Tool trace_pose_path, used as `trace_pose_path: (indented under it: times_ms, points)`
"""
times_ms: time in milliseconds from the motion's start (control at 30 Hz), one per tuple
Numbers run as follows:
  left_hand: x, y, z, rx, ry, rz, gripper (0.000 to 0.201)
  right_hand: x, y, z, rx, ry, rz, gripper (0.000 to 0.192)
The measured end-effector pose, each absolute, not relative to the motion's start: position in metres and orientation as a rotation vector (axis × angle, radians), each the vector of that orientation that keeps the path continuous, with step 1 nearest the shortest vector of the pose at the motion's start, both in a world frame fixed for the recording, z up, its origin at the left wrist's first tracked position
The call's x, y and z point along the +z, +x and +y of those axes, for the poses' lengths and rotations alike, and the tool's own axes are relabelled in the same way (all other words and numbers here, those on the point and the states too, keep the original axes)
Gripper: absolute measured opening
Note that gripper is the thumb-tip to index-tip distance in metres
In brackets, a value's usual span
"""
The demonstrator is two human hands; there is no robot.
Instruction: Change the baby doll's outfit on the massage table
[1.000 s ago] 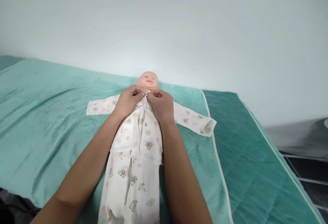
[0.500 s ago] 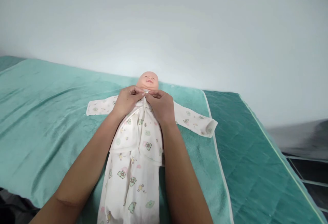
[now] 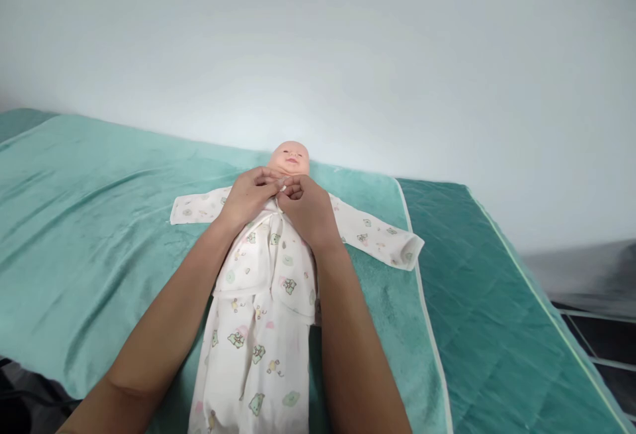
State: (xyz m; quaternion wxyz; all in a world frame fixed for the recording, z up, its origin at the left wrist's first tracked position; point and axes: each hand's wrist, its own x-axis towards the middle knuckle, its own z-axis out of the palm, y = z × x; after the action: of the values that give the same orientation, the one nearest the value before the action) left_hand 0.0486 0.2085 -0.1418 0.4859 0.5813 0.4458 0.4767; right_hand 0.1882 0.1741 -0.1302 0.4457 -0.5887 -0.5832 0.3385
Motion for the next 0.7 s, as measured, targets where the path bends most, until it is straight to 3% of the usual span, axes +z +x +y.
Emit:
trace_pose_path:
  times_ms: [300, 700]
  points:
    - [-0.1405, 0.0446, 0.2059, 1.151, 1.172, 0.924, 0.022, -0.1309, 0.1907, 0.1730, 0.899, -1.389, -1.432, 0.025]
    - [-0.1427, 0.0441, 0.2063, 1.159, 1.699, 1.127, 0.024, -0.1350, 0.1941, 0.1768, 0.726, -1.477, -1.337, 0.017]
